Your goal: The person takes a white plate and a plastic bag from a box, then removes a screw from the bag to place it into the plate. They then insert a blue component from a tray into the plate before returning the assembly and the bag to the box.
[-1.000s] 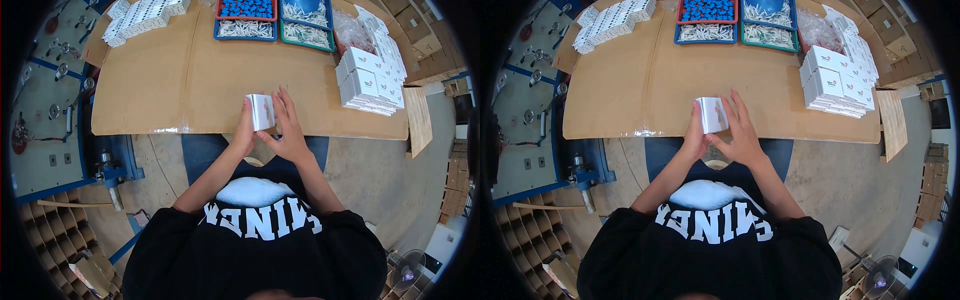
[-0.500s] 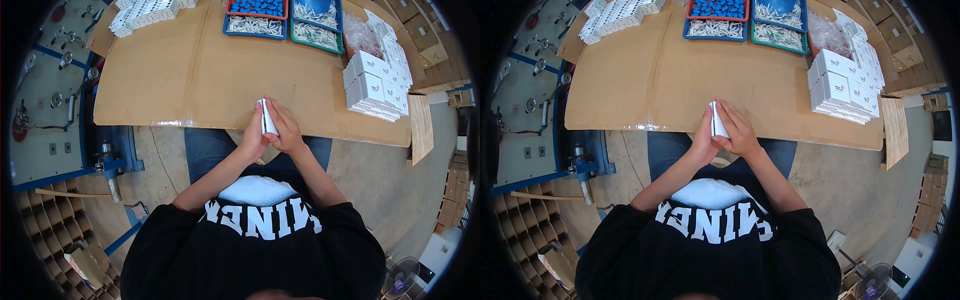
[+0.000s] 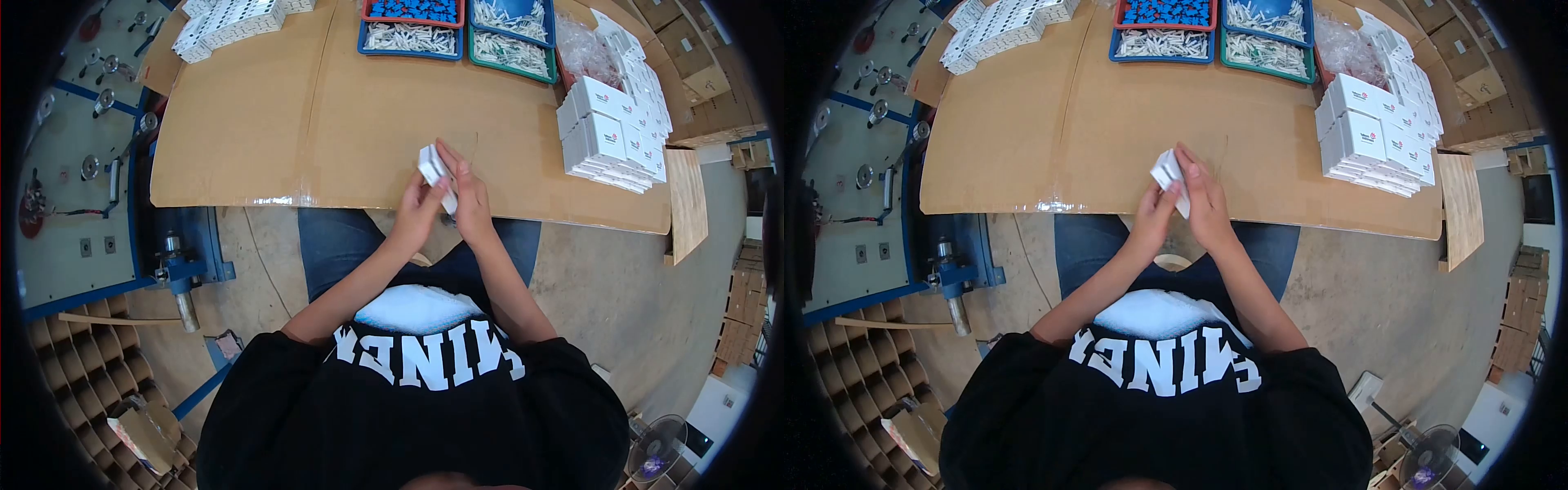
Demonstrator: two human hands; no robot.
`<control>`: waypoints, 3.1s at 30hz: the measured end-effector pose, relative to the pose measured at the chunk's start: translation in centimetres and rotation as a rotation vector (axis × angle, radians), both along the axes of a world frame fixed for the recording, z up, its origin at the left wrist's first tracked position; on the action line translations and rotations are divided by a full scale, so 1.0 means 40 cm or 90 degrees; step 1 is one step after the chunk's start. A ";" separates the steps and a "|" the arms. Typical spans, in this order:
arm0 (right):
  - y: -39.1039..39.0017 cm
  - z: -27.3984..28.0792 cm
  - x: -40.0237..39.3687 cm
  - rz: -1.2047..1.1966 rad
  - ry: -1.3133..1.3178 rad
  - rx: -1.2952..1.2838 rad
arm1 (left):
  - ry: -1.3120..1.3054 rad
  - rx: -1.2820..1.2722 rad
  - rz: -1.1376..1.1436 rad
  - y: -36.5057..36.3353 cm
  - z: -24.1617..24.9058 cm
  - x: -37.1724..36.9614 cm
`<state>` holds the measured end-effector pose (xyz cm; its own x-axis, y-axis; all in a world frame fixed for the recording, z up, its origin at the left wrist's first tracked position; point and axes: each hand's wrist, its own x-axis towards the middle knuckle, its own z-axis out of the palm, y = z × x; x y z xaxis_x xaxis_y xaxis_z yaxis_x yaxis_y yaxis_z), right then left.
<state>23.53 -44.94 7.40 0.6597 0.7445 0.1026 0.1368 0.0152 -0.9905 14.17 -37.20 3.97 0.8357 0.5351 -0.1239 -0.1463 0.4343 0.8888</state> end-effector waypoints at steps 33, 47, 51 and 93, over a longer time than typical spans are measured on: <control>-0.008 -0.080 -0.028 0.013 -0.491 0.016 | 0.107 -0.322 0.054 0.012 0.072 -0.018; -0.005 -0.070 -0.033 0.039 -0.428 0.033 | 0.035 -0.319 0.040 0.018 0.040 -0.024; -0.013 -0.033 0.009 0.045 -0.379 0.066 | 0.003 -0.219 0.069 0.039 0.044 -0.022; -0.030 0.048 -0.040 0.079 -0.425 0.026 | -0.104 0.211 0.015 0.050 0.099 -0.054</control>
